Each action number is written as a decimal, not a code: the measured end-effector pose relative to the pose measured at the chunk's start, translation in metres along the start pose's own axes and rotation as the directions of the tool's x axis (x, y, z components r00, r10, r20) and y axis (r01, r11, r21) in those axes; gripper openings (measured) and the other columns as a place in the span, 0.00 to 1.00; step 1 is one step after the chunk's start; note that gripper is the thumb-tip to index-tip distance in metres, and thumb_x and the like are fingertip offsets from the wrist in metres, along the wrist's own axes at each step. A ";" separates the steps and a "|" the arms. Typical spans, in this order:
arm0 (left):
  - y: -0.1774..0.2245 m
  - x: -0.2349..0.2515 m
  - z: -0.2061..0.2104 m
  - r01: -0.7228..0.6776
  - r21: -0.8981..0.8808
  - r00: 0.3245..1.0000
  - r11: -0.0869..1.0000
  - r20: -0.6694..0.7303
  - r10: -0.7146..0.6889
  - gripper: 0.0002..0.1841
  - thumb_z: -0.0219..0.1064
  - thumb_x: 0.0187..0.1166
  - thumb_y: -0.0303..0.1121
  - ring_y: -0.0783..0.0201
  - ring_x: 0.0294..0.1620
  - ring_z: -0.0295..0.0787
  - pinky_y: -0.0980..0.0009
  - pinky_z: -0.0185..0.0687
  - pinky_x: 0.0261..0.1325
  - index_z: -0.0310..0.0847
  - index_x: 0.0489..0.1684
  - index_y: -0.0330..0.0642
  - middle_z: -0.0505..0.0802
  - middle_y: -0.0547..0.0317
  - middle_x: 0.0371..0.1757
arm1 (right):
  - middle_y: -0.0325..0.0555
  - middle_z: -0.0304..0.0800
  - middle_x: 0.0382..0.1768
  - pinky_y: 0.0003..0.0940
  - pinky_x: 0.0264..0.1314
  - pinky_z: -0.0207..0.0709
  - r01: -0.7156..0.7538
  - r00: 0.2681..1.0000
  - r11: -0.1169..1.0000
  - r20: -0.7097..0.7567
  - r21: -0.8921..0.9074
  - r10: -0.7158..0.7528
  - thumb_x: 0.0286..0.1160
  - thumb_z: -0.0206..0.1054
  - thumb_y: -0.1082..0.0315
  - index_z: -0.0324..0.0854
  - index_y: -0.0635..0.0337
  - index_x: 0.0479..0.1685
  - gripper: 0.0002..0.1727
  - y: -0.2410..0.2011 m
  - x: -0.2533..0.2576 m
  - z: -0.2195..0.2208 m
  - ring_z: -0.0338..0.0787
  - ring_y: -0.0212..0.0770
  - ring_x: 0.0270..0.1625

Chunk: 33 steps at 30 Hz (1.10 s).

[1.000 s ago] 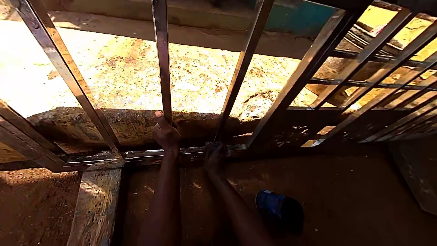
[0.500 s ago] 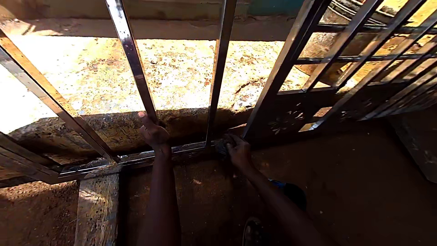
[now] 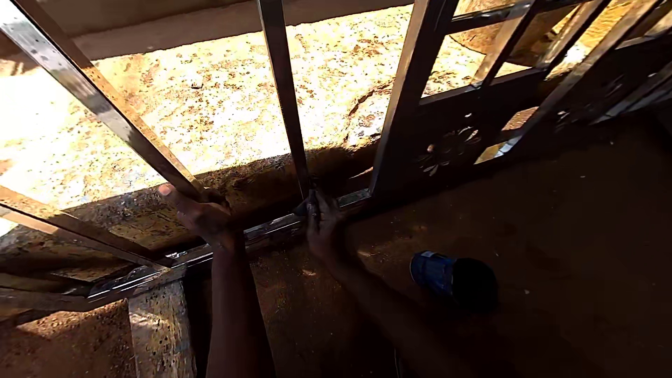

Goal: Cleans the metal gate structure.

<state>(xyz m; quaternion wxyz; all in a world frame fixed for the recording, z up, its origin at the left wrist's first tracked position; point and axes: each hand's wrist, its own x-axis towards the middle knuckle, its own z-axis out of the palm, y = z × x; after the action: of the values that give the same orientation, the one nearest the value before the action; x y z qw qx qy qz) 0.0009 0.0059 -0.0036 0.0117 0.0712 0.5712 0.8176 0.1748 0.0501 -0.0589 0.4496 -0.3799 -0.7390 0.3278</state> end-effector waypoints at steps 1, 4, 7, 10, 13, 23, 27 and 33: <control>0.001 0.001 0.001 -0.007 0.007 1.000 1.000 0.013 0.007 0.28 0.29 0.93 0.59 0.73 0.07 0.65 0.77 0.64 0.12 0.67 0.29 0.57 0.71 0.72 0.10 | 0.63 0.89 0.64 0.50 0.69 0.82 0.021 1.000 0.998 -0.002 -0.056 -0.021 0.76 0.63 0.75 0.84 0.72 0.67 0.21 0.016 -0.009 0.004 0.90 0.58 0.64; 0.003 0.001 0.005 0.012 0.030 1.000 0.999 0.025 -0.013 0.29 0.25 0.92 0.59 0.72 0.07 0.64 0.76 0.62 0.11 0.65 0.30 0.56 0.71 0.71 0.10 | 0.62 0.86 0.59 0.43 0.56 0.88 -0.020 0.997 0.999 0.069 -0.044 0.023 0.69 0.67 0.75 0.88 0.68 0.63 0.21 0.031 -0.016 -0.006 0.91 0.51 0.55; 0.004 0.001 -0.001 0.045 0.043 0.998 0.998 0.042 -0.047 0.29 0.24 0.91 0.61 0.72 0.06 0.63 0.75 0.64 0.10 0.63 0.30 0.55 0.70 0.71 0.10 | 0.57 0.92 0.48 0.45 0.52 0.88 -0.195 0.971 0.981 0.140 -0.007 0.194 0.67 0.72 0.71 0.91 0.65 0.56 0.17 0.019 -0.008 -0.030 0.93 0.48 0.47; 0.003 0.005 -0.001 0.029 0.052 0.998 0.998 0.052 -0.032 0.32 0.22 0.90 0.61 0.71 0.05 0.64 0.74 0.64 0.09 0.63 0.25 0.54 0.69 0.70 0.08 | 0.54 0.94 0.46 0.46 0.54 0.84 -0.561 0.826 0.816 0.160 0.141 0.541 0.88 0.62 0.65 0.86 0.65 0.64 0.17 0.016 0.003 -0.048 0.92 0.44 0.46; 0.004 0.003 0.001 0.002 0.075 1.000 0.997 0.030 -0.004 0.31 0.22 0.91 0.60 0.71 0.05 0.64 0.74 0.65 0.09 0.63 0.29 0.53 0.69 0.69 0.09 | 0.47 0.87 0.34 0.38 0.38 0.79 -0.642 0.761 0.697 0.154 0.319 0.630 0.93 0.53 0.58 0.87 0.63 0.58 0.20 0.013 0.002 -0.036 0.83 0.36 0.32; 0.004 0.004 0.002 0.006 0.080 1.000 0.997 0.019 -0.007 0.33 0.20 0.90 0.62 0.71 0.05 0.63 0.75 0.64 0.09 0.64 0.31 0.51 0.69 0.68 0.10 | 0.47 0.96 0.35 0.40 0.45 0.88 -0.566 0.812 0.794 -0.020 0.223 0.584 0.74 0.76 0.67 0.93 0.63 0.49 0.11 0.007 -0.011 0.002 0.94 0.37 0.35; 0.007 0.002 0.003 0.016 0.066 1.000 0.998 0.021 -0.018 0.31 0.22 0.91 0.62 0.70 0.05 0.64 0.75 0.64 0.09 0.63 0.30 0.53 0.70 0.68 0.10 | 0.50 0.88 0.27 0.46 0.38 0.81 -0.694 0.719 0.710 0.066 0.119 0.691 0.87 0.64 0.64 0.89 0.64 0.38 0.13 -0.017 0.020 -0.003 0.87 0.44 0.30; 0.004 0.003 0.002 0.030 0.048 1.000 0.998 -0.005 -0.030 0.30 0.24 0.91 0.62 0.71 0.06 0.63 0.75 0.63 0.09 0.64 0.34 0.53 0.70 0.68 0.11 | 0.53 0.91 0.35 0.47 0.45 0.84 -0.632 0.774 0.757 0.112 0.165 0.623 0.88 0.61 0.65 0.87 0.66 0.55 0.14 -0.011 0.002 -0.003 0.89 0.45 0.36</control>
<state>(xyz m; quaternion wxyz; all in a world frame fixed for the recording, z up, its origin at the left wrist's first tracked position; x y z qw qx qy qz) -0.0011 0.0066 0.0015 0.0210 0.0612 0.5916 0.8036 0.1739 0.0466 -0.0481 0.3296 -0.5515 -0.5446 0.5391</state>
